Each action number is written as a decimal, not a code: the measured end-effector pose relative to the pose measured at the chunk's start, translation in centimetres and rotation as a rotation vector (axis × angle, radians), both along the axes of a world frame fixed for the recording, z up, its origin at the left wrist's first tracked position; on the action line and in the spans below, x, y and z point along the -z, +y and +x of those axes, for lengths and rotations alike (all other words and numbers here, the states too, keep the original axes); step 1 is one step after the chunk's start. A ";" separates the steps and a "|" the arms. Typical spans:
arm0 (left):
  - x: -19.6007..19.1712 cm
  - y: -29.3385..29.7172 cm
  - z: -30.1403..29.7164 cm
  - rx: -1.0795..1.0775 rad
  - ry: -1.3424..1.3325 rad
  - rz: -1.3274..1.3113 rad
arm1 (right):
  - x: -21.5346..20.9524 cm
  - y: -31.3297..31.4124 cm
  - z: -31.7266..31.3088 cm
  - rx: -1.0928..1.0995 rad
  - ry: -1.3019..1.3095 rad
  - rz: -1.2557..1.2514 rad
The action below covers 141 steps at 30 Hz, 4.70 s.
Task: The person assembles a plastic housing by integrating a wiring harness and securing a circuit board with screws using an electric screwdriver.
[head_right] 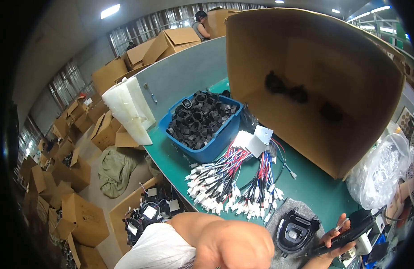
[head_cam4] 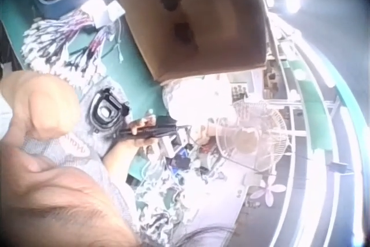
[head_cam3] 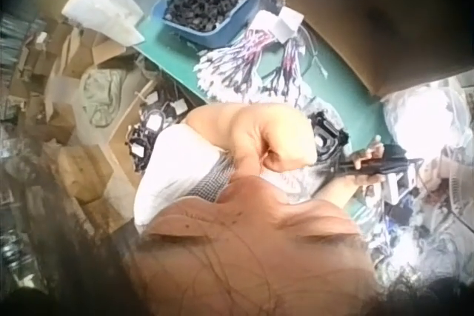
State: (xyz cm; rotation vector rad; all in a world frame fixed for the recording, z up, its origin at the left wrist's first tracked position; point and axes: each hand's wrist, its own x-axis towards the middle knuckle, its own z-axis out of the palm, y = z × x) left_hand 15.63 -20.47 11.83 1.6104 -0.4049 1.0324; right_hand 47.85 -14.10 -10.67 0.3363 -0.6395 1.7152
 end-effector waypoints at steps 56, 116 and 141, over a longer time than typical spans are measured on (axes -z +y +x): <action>12.3 2.0 -7.4 -1.617 0.586 0.248 | -1.1 -1.0 -0.8 0.020 -0.073 0.085; -4.5 30.6 -31.8 -1.031 -0.704 -0.544 | 0.2 1.0 0.4 -0.021 -0.194 -0.128; -5.7 28.9 -32.2 -1.155 -0.635 -0.466 | 0.6 0.5 1.0 -0.051 -0.156 -0.163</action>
